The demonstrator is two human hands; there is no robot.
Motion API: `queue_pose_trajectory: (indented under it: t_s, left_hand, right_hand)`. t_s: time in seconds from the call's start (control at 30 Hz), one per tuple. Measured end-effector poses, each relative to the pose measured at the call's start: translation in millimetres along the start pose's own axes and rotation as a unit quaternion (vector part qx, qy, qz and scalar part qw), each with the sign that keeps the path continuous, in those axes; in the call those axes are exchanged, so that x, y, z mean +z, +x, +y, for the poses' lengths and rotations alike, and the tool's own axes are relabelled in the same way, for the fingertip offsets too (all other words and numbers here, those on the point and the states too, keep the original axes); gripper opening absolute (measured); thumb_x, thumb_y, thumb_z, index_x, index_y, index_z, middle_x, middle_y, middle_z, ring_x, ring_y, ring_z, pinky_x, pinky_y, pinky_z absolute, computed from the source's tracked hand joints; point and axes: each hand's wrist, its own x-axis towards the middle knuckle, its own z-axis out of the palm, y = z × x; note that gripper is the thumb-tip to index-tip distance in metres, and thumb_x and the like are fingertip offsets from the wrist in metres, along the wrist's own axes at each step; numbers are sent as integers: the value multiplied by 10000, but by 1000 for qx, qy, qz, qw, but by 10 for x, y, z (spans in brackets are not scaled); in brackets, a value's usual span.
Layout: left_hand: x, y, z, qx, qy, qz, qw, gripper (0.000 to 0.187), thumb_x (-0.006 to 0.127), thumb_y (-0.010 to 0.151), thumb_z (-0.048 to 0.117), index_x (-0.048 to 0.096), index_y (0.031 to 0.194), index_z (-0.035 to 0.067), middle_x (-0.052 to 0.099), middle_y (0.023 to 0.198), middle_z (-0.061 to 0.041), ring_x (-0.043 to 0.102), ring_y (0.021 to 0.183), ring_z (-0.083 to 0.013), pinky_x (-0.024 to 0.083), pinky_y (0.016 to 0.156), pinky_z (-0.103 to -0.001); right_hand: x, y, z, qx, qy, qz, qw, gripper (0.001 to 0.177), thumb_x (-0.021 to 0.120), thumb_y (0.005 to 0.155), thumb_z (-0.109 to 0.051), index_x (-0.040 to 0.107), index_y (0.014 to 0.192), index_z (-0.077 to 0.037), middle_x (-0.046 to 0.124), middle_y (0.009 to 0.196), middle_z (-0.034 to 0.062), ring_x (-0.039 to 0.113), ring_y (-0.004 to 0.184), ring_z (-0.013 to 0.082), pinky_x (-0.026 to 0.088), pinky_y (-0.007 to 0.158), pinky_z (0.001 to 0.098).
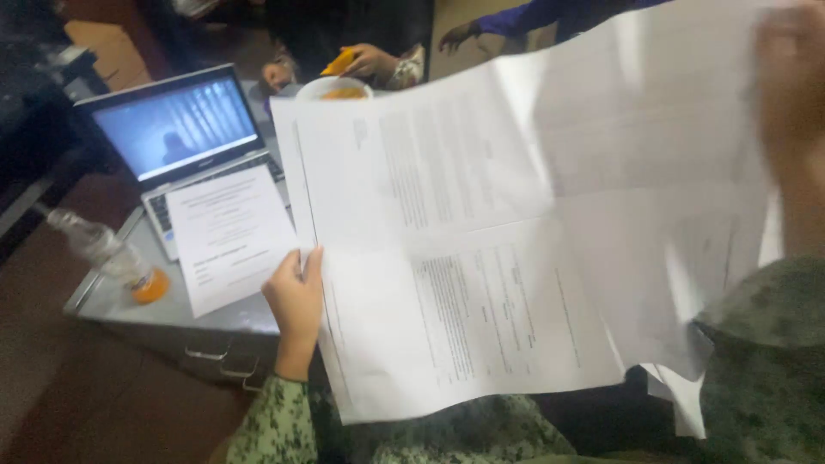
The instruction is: Organizing and flipping through a stack of printed documents on a desk
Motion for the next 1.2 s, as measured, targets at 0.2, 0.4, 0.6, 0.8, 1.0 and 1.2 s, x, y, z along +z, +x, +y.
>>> queue_pose_trajectory:
  t_s: [0.2, 0.4, 0.6, 0.8, 1.0, 1.2]
  left_hand:
    - [596, -600, -60, -64, -10, 58, 996, 359, 666, 992, 345, 552, 766, 91, 611, 636, -181, 532, 579, -433, 411, 626, -497]
    - [1413, -1648, -305, -162, -114, 17, 980, 449, 608, 1017, 166, 513, 1230, -217, 567, 1134, -508, 553, 1109, -641, 479, 980, -634]
    - [1226, -1835, -324, -218, -304, -61, 925, 534, 581, 1050, 320, 431, 1396, -58, 628, 1223, -233, 671, 1016, -255, 556, 868, -413]
    - [963, -1968, -179, -347, -368, -123, 854, 545, 583, 1036, 274, 395, 1470, 4, 607, 1304, -200, 658, 1101, -289, 553, 923, -445]
    - [762, -1878, 33, -458, -416, -206, 758, 592, 585, 1023, 228, 357, 1544, 65, 585, 1385, -167, 645, 1186, -322, 550, 978, -478]
    - [669, -1841, 47, -495, -445, -211, 716, 629, 536, 1039, 160, 266, 1592, 34, 491, 1481, -242, 569, 1294, -420, 496, 1045, -553]
  right_hand:
    - [-1271, 1142, -2195, -52, -8, 11, 999, 217, 811, 1193, -70, 739, 1050, -217, 632, 868, -37, 609, 725, 139, 399, 594, 289]
    - [-1387, 693, -4284, -72, 90, 64, 991, 181, 685, 1025, -267, 686, 891, -145, 510, 704, 40, 465, 552, 199, 416, 548, 322]
    - [-1279, -997, -5963, -125, 217, -127, 960, 397, 612, 883, -310, 691, 1141, -19, 570, 834, 102, 566, 649, 230, 429, 515, 318]
    - [-1563, -1304, -6139, -32, 321, -265, 909, 355, 680, 797, -77, 709, 1145, -9, 635, 807, 67, 633, 637, 199, 490, 531, 281]
    - [-1763, -1133, -5290, 58, 613, -351, 706, 527, 620, 979, -334, 578, 1398, -18, 610, 1303, 287, 635, 1070, 447, 543, 917, 495]
    - [-1895, -1919, -4211, 153, 567, -392, 708, 569, 788, 777, -67, 628, 1323, -38, 623, 1349, 215, 555, 1235, 465, 426, 1069, 552]
